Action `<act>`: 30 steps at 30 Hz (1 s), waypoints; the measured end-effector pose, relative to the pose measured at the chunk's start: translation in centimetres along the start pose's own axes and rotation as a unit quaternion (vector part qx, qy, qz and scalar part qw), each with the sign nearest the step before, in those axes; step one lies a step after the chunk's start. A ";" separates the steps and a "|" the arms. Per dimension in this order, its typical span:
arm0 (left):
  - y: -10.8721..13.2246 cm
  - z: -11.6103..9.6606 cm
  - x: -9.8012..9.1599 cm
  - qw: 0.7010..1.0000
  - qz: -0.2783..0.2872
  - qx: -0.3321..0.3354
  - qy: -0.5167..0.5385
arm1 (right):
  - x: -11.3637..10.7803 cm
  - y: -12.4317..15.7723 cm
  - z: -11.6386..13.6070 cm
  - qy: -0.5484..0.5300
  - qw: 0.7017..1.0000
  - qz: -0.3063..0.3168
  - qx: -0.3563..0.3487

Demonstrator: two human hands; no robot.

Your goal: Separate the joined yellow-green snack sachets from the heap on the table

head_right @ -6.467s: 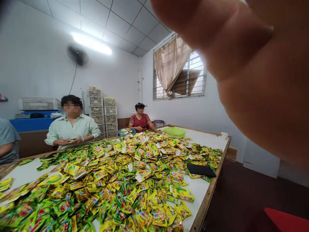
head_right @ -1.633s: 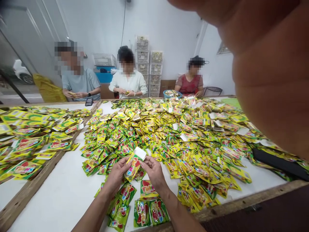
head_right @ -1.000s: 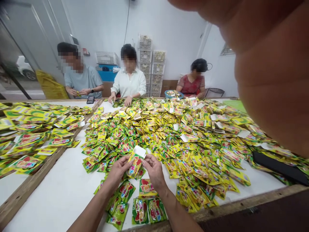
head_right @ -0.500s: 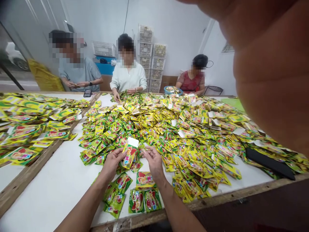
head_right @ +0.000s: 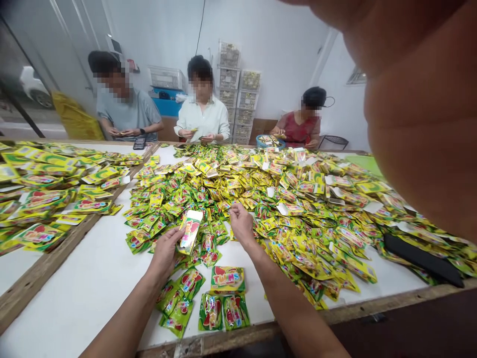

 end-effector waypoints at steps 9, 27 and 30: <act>-0.2 0.4 -0.5 1.000 0.005 -0.008 -0.011 | 1.8 -4.2 -1.0 0.182 0.975 0.120 -0.034; -0.2 0.8 -0.3 0.996 0.067 -0.019 -0.059 | -2.3 4.4 -4.1 0.130 0.991 -0.017 0.033; -0.2 0.8 -0.5 0.996 0.064 -0.018 -0.059 | -1.7 4.8 -3.8 0.217 0.971 0.105 -0.006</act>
Point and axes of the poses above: each hand's wrist, its own y-axis away from the middle knuckle, its own x-axis out of the palm, z = x × y, the point moved 2 cm from there along -y, towards the middle knuckle, and after that the axes turned 13 degrees about z, right-handed, at the moved point
